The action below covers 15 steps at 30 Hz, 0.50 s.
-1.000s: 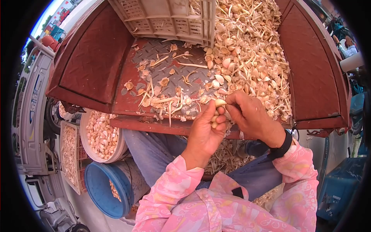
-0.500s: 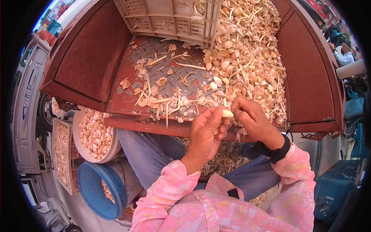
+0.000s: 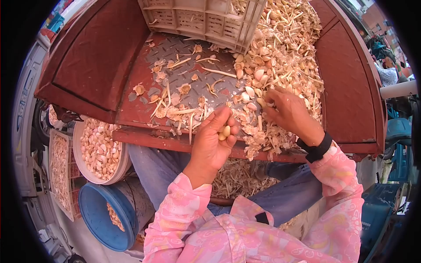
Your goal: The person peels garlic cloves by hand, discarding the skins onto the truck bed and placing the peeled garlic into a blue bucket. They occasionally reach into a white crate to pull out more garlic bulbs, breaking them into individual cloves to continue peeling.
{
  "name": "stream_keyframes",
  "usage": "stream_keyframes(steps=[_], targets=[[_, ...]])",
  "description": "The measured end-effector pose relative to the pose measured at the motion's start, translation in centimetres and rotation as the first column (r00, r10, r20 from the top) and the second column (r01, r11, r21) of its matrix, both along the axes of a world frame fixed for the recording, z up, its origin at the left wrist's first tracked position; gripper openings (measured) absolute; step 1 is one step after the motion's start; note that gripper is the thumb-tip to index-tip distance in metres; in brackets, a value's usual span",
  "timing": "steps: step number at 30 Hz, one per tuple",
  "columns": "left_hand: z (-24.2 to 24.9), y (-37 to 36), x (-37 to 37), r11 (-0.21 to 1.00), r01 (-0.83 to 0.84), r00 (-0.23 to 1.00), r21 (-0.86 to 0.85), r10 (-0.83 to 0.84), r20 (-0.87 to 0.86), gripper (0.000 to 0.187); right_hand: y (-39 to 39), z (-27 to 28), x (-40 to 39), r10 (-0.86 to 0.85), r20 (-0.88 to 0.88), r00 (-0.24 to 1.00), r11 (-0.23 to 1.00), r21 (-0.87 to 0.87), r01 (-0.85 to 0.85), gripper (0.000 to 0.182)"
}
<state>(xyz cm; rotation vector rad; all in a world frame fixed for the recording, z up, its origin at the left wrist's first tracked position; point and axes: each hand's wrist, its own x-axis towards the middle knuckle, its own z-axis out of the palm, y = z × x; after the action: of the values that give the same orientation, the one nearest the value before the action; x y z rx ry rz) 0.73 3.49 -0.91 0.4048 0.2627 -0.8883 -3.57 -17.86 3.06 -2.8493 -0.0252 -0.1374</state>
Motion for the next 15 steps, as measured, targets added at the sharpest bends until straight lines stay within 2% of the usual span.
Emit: stream_keyframes(steps=[3,5,7,9,11,13,14,15], targets=[[0.3,-0.5,-0.4,0.998,0.037,0.995,0.059,-0.042,0.090,0.014,0.4,-1.2,1.5,-0.044,-0.045,0.998,0.972,-0.231,0.032,0.015],[0.8,-0.7,-0.5,0.988,0.044,0.981,0.149,-0.071,0.183,0.017,0.3,-1.7,2.4,-0.012,-0.030,0.999,0.971,-0.239,0.004,0.016],[1.1,-0.8,-0.6,0.965,0.022,0.952,0.262,-0.100,0.288,0.021,0.3,-1.8,2.8,-0.002,-0.032,0.999,0.977,-0.211,-0.005,0.016],[1.7,-1.2,-0.4,0.931,0.020,0.933,0.364,-0.148,0.329,0.025,0.7,-0.8,2.6,0.043,0.006,0.999,0.999,0.007,-0.043,0.013],[1.9,-1.9,-0.1,0.897,0.031,0.923,0.441,-0.195,0.331,0.026,1.3,0.6,2.1,0.129,0.017,0.992,0.971,0.201,-0.130,0.012],[0.8,-2.7,0.2,0.925,0.094,0.932,0.369,-0.213,0.294,0.025,2.1,1.5,1.5,0.253,0.016,0.967,0.898,0.368,-0.241,0.013],[0.3,-3.0,0.2,0.935,0.129,0.934,0.330,-0.227,0.277,0.025,1.8,1.1,1.5,0.251,0.129,0.959,0.915,0.293,-0.278,0.011],[0.1,-3.1,0.4,0.948,0.133,0.948,0.289,-0.206,0.241,0.025,1.2,0.8,1.9,0.174,0.118,0.978,0.967,0.168,-0.192,0.011]])
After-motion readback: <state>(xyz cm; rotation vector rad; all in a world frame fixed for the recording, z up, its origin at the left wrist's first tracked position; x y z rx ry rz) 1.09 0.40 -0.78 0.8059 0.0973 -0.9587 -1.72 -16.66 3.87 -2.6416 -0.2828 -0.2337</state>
